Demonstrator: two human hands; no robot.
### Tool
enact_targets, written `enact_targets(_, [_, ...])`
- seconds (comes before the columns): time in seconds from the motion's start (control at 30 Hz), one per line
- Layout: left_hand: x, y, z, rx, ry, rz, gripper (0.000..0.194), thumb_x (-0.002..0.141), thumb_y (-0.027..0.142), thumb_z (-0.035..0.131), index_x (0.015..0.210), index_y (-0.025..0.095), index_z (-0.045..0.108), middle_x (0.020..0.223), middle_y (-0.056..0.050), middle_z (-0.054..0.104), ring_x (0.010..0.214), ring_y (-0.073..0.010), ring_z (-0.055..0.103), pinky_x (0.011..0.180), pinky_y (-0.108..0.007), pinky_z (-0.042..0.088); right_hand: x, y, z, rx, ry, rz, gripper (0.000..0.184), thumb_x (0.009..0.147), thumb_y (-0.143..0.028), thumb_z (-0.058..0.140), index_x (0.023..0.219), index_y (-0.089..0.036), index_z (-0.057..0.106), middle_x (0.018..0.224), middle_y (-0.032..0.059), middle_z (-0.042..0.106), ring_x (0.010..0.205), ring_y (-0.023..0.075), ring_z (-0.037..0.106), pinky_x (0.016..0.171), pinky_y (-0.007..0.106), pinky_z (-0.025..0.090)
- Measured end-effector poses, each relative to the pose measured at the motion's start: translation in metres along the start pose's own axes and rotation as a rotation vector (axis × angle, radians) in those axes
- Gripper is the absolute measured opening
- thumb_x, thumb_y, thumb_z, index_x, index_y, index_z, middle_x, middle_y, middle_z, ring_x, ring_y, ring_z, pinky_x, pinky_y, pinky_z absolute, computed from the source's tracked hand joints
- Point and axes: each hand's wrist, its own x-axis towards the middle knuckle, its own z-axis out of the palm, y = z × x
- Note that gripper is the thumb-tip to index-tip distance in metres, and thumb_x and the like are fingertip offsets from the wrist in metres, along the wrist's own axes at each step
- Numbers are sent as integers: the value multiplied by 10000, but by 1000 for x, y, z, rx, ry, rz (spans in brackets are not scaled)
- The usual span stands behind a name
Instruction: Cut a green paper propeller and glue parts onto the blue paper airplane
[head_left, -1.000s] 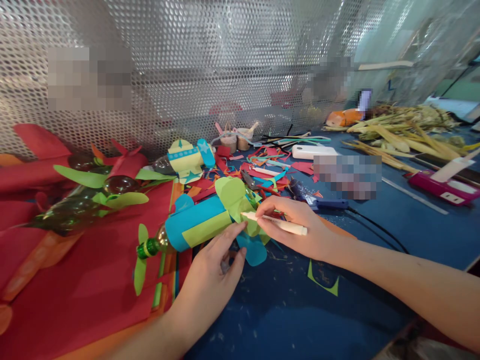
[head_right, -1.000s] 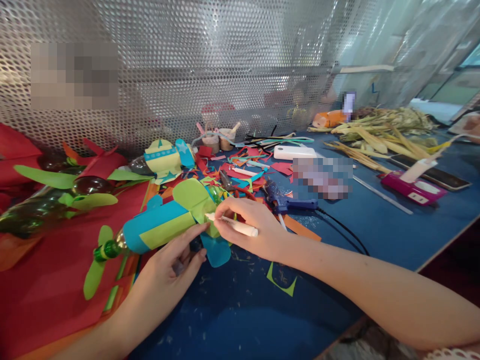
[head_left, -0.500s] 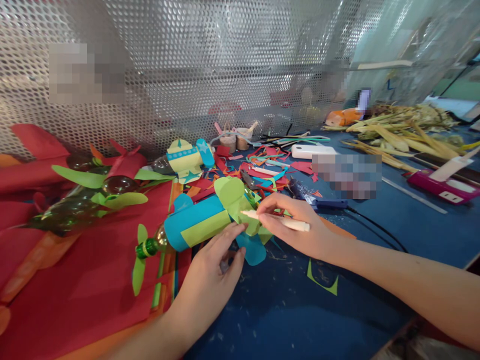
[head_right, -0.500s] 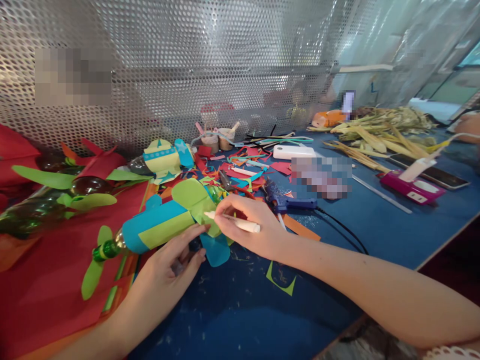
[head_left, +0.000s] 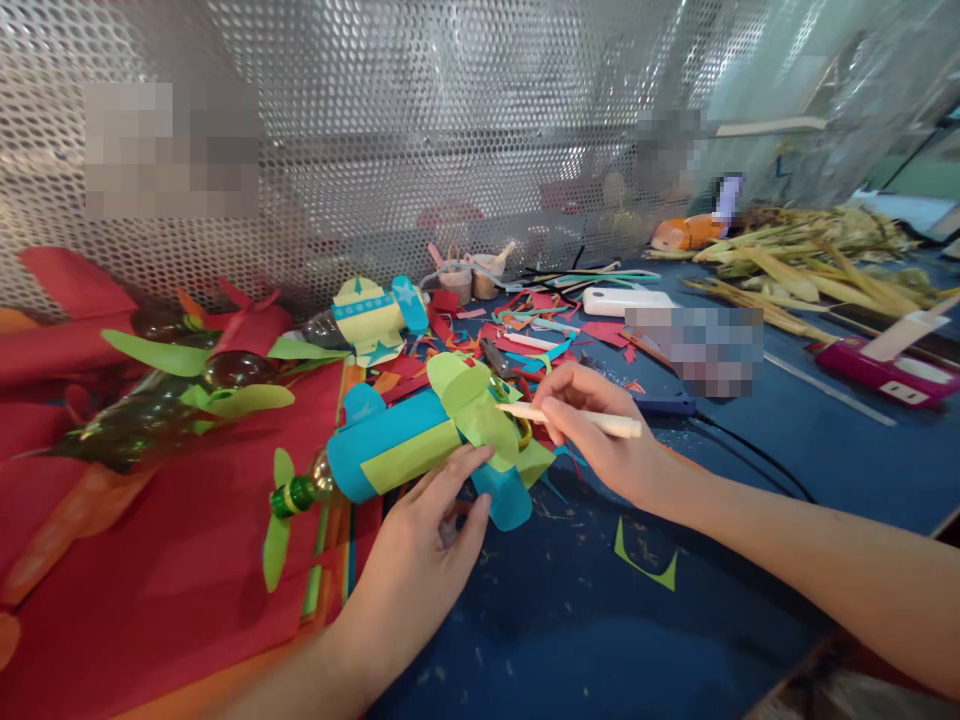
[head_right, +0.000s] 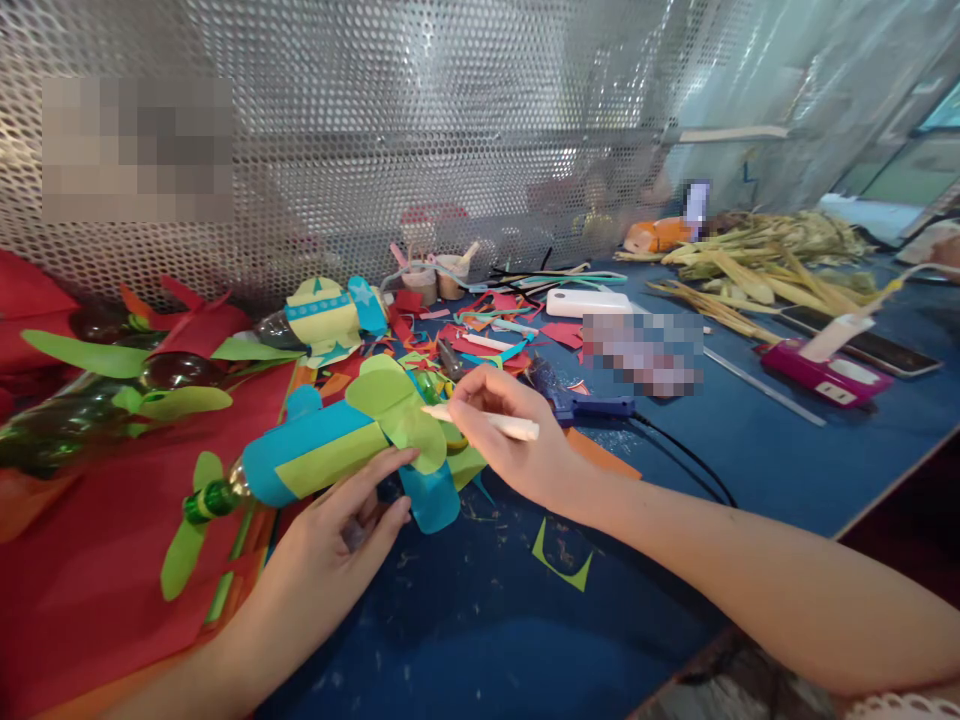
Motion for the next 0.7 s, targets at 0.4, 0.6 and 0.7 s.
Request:
enact_targets(0.4, [2,0,1,5,11,38,321,856,223,458,1155,223,574,911,-37,662,598,-113,588,453,-184,462,-4,0,0,-166,-129,6,91,860,-273,538,853,-185,514,690,-20,524,566,90,465,491,209,355])
enact_targets(0.6, [1,1,0,-4,5,8,317,856,240,460,1148,231,582,778,-14,646,589,-125,588,449,-188,474,-4,-1,1,-205,-129,22,90,856,-271,538,833,-185,522,717,-6,546,594,100,486,510,213,370])
enact_targets(0.7, [1,1,0,-5,11,23,319,853,240,462,1149,224,580,764,-11,639,585,-122,587,468,-191,484,-4,-1,1,-211,-125,24,88,857,-269,536,826,-188,519,704,-11,539,585,97,478,506,209,367])
